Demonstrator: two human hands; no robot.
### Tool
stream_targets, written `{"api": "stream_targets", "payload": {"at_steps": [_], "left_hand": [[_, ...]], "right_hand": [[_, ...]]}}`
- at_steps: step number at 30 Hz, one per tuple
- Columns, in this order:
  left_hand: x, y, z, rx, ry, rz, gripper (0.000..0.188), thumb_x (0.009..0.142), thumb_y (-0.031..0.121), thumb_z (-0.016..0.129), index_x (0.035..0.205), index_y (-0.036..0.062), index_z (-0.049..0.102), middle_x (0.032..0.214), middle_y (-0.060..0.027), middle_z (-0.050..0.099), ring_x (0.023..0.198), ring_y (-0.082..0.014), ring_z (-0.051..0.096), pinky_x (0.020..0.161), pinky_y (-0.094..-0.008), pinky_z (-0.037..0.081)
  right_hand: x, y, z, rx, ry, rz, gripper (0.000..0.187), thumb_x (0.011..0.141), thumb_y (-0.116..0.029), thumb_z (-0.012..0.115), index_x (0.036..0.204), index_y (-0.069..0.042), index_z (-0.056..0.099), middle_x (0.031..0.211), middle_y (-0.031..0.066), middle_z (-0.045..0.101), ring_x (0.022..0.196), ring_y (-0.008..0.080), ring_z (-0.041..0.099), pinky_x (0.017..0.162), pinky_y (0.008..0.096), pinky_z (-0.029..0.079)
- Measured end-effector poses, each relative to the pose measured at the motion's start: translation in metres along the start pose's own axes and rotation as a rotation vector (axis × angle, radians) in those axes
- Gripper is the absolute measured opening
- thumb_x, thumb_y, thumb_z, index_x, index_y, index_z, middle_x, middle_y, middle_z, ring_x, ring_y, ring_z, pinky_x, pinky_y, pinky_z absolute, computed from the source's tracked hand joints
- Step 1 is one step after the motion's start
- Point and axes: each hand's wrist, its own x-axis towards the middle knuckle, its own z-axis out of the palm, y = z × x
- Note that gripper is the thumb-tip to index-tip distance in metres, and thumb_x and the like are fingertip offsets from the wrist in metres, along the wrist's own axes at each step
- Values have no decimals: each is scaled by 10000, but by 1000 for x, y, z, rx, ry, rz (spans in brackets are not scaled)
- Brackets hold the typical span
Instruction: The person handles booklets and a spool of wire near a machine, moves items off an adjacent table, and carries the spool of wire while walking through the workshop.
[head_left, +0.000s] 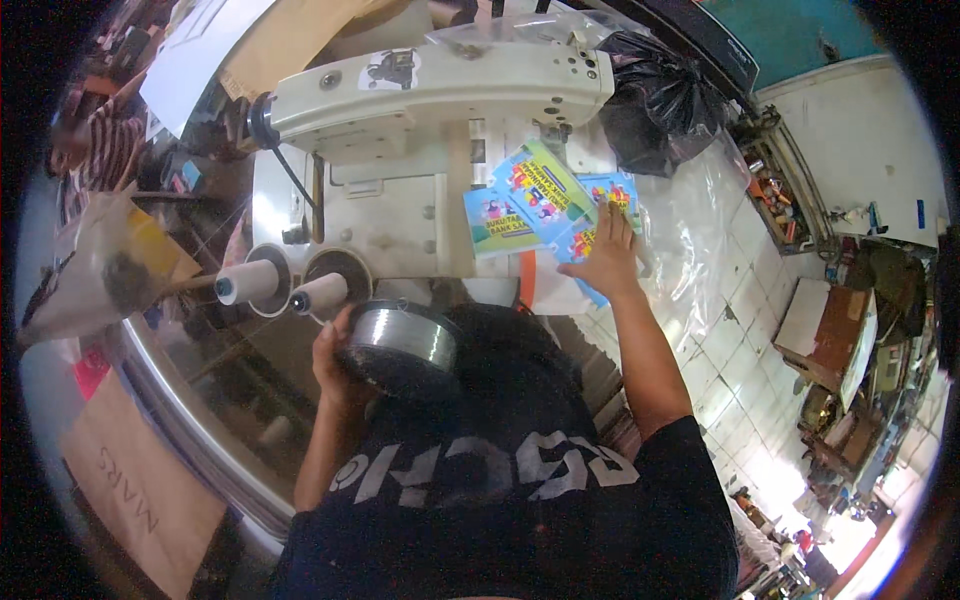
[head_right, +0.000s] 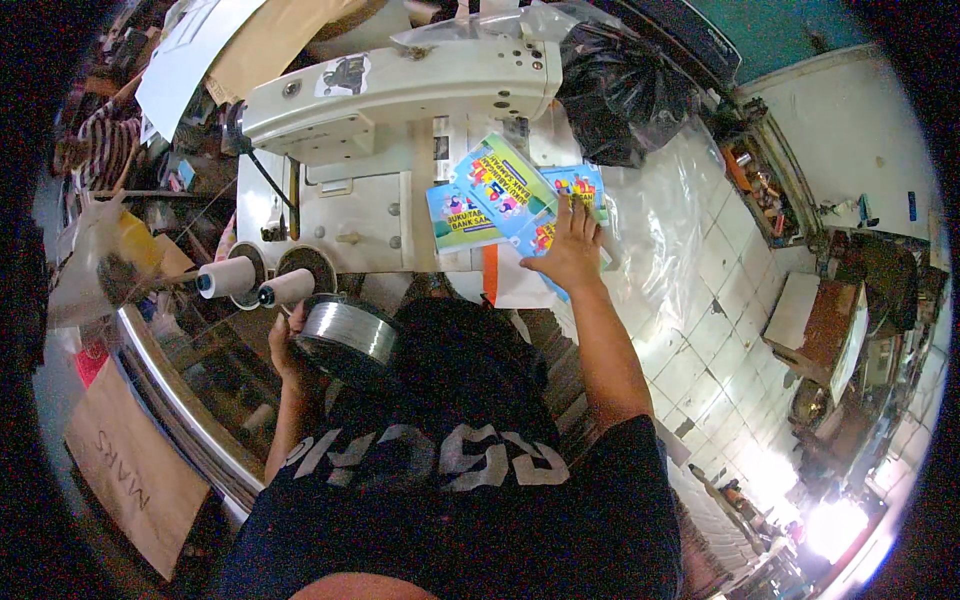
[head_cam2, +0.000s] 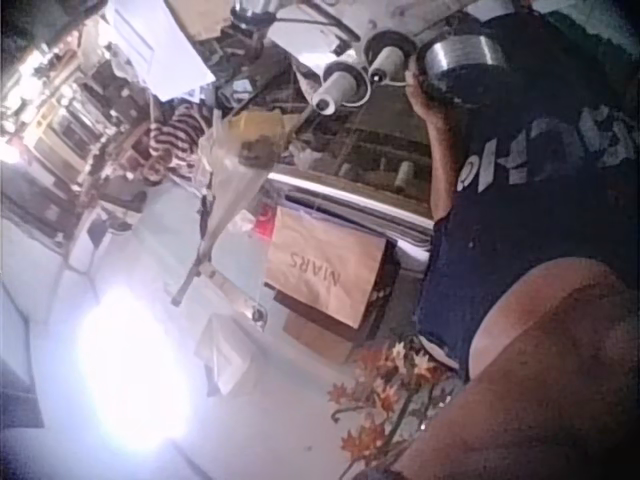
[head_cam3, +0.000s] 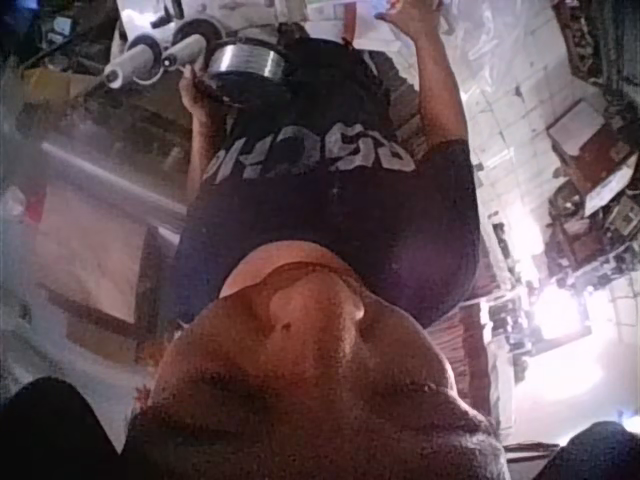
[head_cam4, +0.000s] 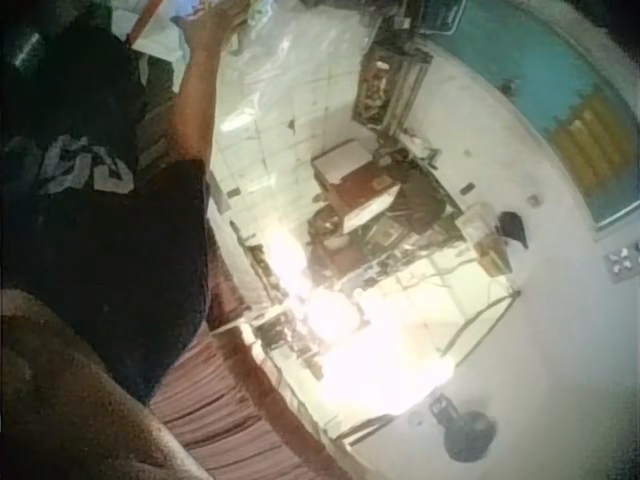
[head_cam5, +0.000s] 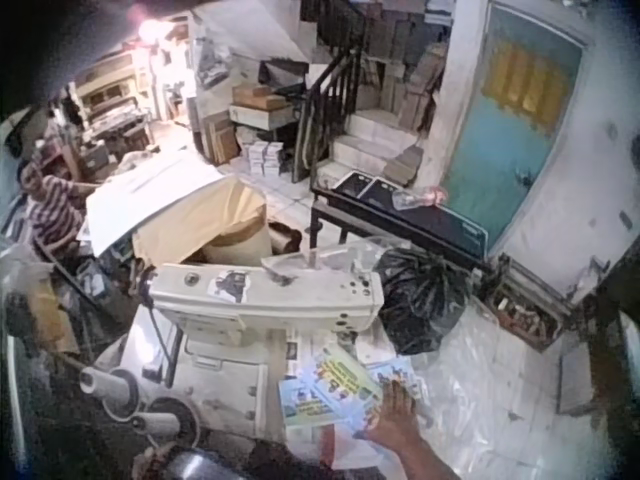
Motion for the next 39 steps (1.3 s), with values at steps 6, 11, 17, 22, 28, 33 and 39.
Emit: {"api": "stream_targets", "payload": {"at_steps": [6,11,17,22,28,33,39], "left_hand": [[0,1,8,54,-21,-20,682,827,544,426,1180,-32,517,1107,-165,584,1015,-276,563,878,-380,446],[4,-10,-7,-8,-22,21,716,821,551,454,1211,-49,486,1138,-184,568,1017,-287,565,874,-393,458],[0,-3,-2,-12,75,-60,801,785,596,510,1276,-34,444,1193,-190,539,1053,-298,553,902,-410,458],[-4,8,13,193,-5,-5,836,754,650,546,1256,-15,470,1163,-164,550,1037,-271,554,888,-396,454],[17,34,33,442,-375,-37,818,664,707,606,1038,-20,577,910,-42,595,835,-136,547,744,-279,434],[14,40,38,279,-454,-74,635,736,498,669,1068,-35,582,939,-65,624,861,-136,563,763,-283,450],[16,41,31,287,-475,-50,610,758,482,645,1059,-45,586,953,-72,620,871,-137,560,768,-285,448]], "right_hand": [[-2,16,5,20,75,-117,1117,535,-364,801,1431,-90,193,1393,219,286,1300,406,264,1061,554,228],[-9,46,-12,10,153,-101,1042,553,-330,765,1410,-81,228,1369,230,300,1262,429,304,1032,570,271],[-17,73,-42,320,-13,15,991,602,-284,756,1413,-66,231,1386,225,317,1280,397,335,1064,468,305],[-10,15,-75,678,-298,-164,808,635,-184,702,1365,-54,380,1349,189,393,1296,308,350,1081,352,259],[-34,-83,-136,826,-484,-570,816,599,-283,716,1341,-82,442,1339,190,385,1277,324,365,1074,399,263],[-43,-121,-171,653,-548,-550,754,563,-271,723,1277,-118,534,1331,200,377,1264,354,377,1050,411,297],[-42,-126,-170,585,-516,-600,736,552,-222,740,1261,-142,561,1334,195,378,1262,355,380,1049,409,300]]}}
